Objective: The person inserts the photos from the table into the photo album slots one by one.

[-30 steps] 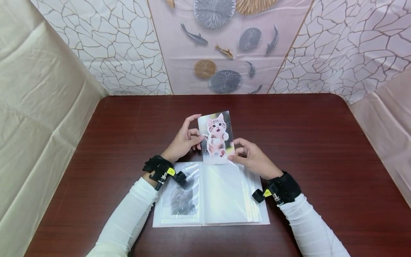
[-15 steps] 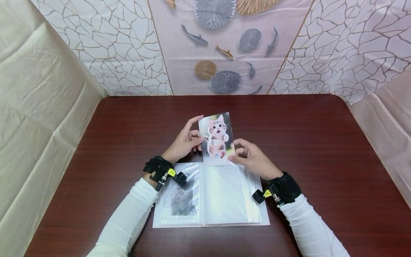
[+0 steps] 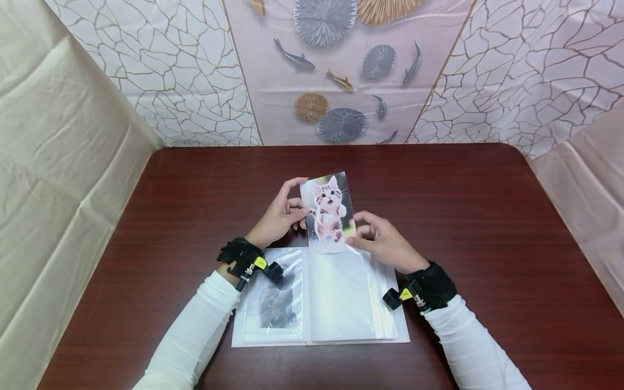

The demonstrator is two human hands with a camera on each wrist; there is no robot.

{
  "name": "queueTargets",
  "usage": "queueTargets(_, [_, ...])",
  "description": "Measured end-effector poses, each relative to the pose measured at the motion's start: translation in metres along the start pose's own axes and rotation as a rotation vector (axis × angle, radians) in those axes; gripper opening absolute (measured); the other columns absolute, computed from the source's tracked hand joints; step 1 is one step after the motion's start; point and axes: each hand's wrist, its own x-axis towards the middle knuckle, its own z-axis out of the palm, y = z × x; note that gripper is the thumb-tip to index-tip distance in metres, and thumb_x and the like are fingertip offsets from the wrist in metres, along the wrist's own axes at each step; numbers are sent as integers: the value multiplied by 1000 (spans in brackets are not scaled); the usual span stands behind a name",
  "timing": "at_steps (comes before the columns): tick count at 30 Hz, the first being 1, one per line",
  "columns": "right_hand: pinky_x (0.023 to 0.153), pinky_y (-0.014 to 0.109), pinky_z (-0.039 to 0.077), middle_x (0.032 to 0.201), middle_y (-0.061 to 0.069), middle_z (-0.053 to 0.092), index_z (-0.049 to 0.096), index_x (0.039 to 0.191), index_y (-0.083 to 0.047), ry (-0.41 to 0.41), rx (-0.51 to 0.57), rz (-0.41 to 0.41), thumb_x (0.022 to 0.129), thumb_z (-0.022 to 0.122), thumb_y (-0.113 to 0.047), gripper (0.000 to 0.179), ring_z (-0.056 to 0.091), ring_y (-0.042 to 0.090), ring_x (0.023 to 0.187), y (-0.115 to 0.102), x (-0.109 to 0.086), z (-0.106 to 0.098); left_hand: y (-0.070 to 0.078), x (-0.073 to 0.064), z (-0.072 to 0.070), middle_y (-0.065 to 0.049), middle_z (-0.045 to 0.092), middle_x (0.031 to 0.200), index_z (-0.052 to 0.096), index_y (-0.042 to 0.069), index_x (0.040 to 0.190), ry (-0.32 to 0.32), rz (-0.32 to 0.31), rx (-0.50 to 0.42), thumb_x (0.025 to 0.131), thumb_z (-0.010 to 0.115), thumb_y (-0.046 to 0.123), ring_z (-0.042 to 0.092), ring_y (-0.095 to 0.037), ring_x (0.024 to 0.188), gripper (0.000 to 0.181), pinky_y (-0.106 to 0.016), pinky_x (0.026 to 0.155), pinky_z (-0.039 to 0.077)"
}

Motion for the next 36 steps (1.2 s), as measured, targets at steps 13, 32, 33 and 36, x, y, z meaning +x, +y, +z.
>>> queueTargets(13, [61,26,30,74,4,55,48,124,4,4,-6,-8,97,65,-1,33,37,8,63,-1,0,2,-1,-1,1,-12,59,81,29,27,152,-32,-17,27,101,57,0,60,-25,63,64,-30,56,49])
queueTargets(32, [63,25,31,73,4,55,48,132,3,8,-10,20,97,66,-3,40,39,8,64,-3,-1,2,0,-1,3,-11,62,83,32,25,152,-73,-25,79,100,58,-2,61,-20,62,64,-27,52,47])
queueTargets(33, [64,25,32,73,3,55,49,132,2,9,-11,20,97,66,-3,40,40,8,64,-3,-1,2,0,-1,2,-11,63,83,32,24,151,-75,-25,80,100,58,-2,62,-20,62,63,-27,52,47])
queueTargets(36, [67,25,34,73,3,57,51,132,-1,11,-15,21,97,67,-4,39,43,9,66,-3,-1,2,0,-1,2,-10,63,84,34,22,150,-85,-27,80,100,59,-2,62,-21,63,61,-27,52,47])
